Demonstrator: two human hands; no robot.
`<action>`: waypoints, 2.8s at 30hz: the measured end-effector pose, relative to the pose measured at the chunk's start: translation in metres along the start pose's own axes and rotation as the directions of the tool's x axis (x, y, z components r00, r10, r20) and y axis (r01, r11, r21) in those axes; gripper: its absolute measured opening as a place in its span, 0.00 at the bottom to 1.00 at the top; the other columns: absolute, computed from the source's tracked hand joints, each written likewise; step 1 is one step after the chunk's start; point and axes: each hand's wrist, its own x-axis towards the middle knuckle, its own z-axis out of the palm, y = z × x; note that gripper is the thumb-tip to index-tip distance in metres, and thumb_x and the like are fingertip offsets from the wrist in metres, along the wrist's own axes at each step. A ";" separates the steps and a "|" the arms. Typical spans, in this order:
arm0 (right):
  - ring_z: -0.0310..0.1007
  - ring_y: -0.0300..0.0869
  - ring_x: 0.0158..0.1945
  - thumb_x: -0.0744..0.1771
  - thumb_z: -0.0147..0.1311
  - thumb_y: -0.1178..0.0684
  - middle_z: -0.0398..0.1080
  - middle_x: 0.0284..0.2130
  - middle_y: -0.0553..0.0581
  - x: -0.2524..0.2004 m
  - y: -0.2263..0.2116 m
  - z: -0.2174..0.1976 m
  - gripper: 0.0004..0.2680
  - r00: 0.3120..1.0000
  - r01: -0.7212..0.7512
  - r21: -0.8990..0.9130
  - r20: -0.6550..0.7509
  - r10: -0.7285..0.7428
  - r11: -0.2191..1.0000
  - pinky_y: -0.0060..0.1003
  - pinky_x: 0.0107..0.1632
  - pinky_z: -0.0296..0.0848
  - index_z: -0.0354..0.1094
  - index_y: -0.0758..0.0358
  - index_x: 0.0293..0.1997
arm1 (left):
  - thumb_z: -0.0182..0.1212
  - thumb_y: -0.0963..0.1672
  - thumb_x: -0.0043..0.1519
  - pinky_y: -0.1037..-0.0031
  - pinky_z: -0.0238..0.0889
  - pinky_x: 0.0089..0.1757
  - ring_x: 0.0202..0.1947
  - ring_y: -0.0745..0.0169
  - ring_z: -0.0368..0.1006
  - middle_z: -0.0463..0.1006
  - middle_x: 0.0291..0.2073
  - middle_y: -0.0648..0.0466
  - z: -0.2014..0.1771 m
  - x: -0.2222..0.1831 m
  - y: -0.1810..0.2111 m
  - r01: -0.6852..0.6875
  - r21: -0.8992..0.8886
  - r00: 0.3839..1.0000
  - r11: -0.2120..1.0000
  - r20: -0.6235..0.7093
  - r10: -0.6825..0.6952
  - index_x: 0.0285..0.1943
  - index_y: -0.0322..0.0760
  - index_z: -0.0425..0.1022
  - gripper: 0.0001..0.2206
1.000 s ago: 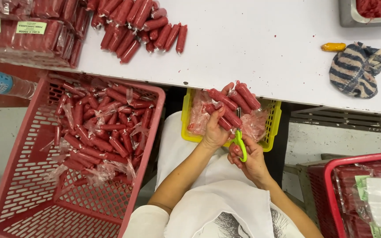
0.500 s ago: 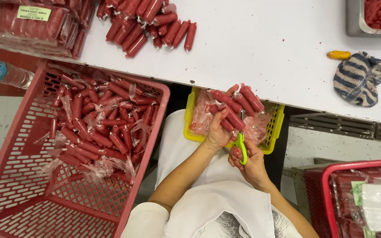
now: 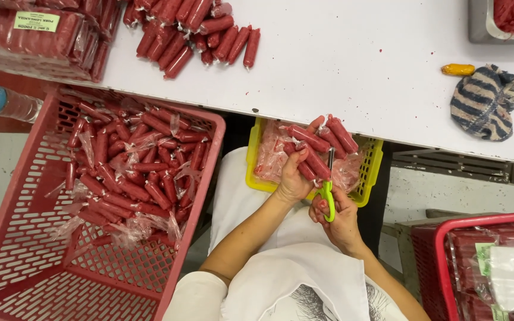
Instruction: The person picks up several small sausages from a red basket and uses scissors to cut the plastic packaging off of them, dropping the waste into a yellow bin.
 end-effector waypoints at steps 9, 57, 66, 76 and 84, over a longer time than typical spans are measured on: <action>0.52 0.35 0.12 0.66 0.57 0.62 0.62 0.20 0.64 0.009 -0.005 -0.007 0.16 0.995 0.097 -0.061 0.021 -0.096 0.993 0.38 0.25 0.68 0.62 0.75 0.61 | 0.62 0.44 0.53 0.73 0.68 0.24 0.22 0.58 0.72 0.73 0.24 0.51 0.026 -0.017 -0.008 0.000 -0.004 0.997 1.000 -0.075 0.000 0.41 0.39 0.70 0.10; 0.81 0.57 0.35 0.66 0.50 0.66 0.76 0.45 0.76 0.053 -0.051 0.022 0.19 0.915 -0.374 -0.606 -0.118 0.385 0.702 0.43 0.23 0.81 0.52 0.64 0.65 | 0.63 0.64 0.61 0.31 0.48 0.59 0.71 0.29 0.48 0.43 0.74 0.42 0.034 0.215 0.308 0.313 0.614 0.806 -0.724 0.231 0.545 0.76 0.51 0.55 0.39; 0.82 0.48 0.36 0.68 0.51 0.62 0.78 0.46 0.66 0.064 -0.064 0.021 0.16 0.955 -0.155 -0.814 0.021 0.294 0.559 0.31 0.20 0.68 0.63 0.65 0.64 | 0.58 0.54 0.67 0.57 0.59 0.57 0.61 0.36 0.68 0.68 0.61 0.39 -0.022 0.106 0.355 -0.273 0.686 0.715 -0.674 0.614 0.334 0.66 0.43 0.65 0.23; 0.77 0.36 0.41 0.64 0.63 0.62 0.79 0.43 0.60 0.085 -0.072 0.041 0.16 0.946 -0.070 -0.956 0.026 0.322 0.284 0.29 0.53 0.74 0.74 0.65 0.60 | 0.44 0.24 0.50 0.77 0.73 0.22 0.22 0.61 0.72 0.74 0.26 0.48 -0.100 -0.109 0.332 0.430 0.510 0.833 -0.745 0.094 0.545 0.28 0.25 0.73 0.16; 0.76 0.52 0.45 0.73 0.50 0.69 0.74 0.47 0.71 0.098 -0.101 0.075 0.12 0.978 0.171 -0.951 0.196 0.073 0.257 0.40 0.47 0.80 0.66 0.77 0.66 | 0.50 0.31 0.57 0.49 0.74 0.37 0.40 0.34 0.72 0.73 0.41 0.35 -0.177 -0.119 0.244 0.558 0.598 0.627 -0.576 0.151 0.764 0.51 0.19 0.72 0.14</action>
